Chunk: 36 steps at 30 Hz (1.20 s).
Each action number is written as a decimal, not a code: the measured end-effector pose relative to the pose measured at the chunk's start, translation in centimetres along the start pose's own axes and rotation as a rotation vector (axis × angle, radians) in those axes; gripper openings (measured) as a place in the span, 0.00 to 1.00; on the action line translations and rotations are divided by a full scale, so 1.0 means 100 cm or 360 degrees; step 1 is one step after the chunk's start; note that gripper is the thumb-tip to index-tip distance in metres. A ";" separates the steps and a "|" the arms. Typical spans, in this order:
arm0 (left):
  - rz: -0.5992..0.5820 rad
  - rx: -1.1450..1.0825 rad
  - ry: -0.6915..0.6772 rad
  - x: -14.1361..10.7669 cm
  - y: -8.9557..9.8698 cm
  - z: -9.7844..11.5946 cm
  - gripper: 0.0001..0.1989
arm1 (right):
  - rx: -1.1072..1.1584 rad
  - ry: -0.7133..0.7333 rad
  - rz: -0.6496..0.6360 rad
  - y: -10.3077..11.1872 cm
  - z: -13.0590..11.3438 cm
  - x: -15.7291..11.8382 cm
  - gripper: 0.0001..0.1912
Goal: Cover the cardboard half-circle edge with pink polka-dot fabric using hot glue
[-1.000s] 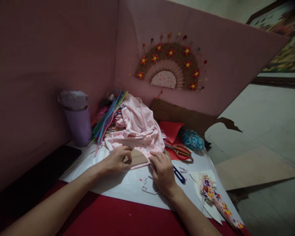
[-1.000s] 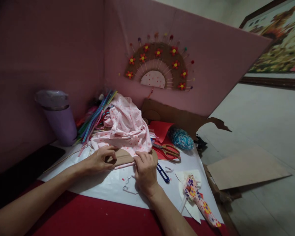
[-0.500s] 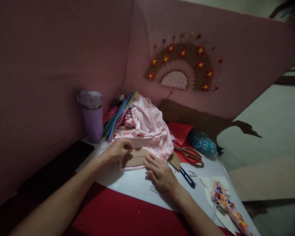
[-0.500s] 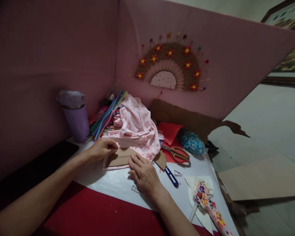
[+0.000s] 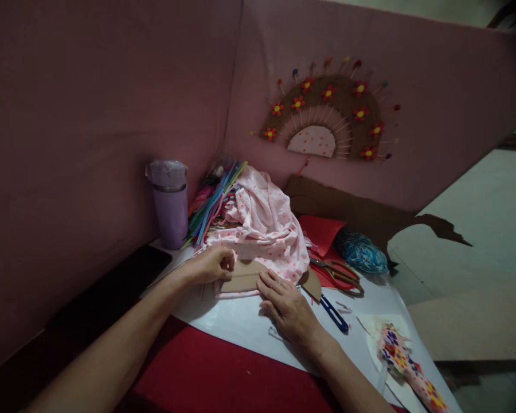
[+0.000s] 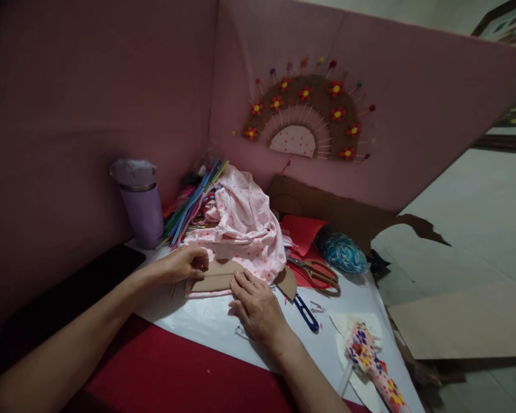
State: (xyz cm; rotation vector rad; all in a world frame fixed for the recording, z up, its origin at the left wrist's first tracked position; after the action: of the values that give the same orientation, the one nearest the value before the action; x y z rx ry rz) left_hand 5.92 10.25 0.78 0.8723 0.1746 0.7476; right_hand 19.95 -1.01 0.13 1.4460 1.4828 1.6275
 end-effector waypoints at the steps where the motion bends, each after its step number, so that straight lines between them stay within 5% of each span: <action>1: -0.0013 0.0000 0.0007 -0.001 0.000 0.001 0.07 | 0.0006 0.0000 0.0005 0.000 0.000 0.000 0.22; 36: -0.0088 -0.0276 -0.0023 0.000 -0.008 -0.004 0.09 | 0.0069 -0.0042 0.0087 0.006 0.002 0.000 0.21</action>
State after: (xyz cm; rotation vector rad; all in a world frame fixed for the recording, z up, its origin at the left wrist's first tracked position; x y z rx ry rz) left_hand 6.15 10.18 -0.08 0.7051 0.1188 0.6940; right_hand 20.29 -1.13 0.61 1.5383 1.4845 1.6115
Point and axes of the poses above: each hand's wrist, its own x-axis towards the middle knuckle, its own y-axis out of the back of the hand, z = x × y, the point moved 8 cm from there along x, towards the middle knuckle, and after that the axes turned 11 degrees about -y, right-handed, at the moved point
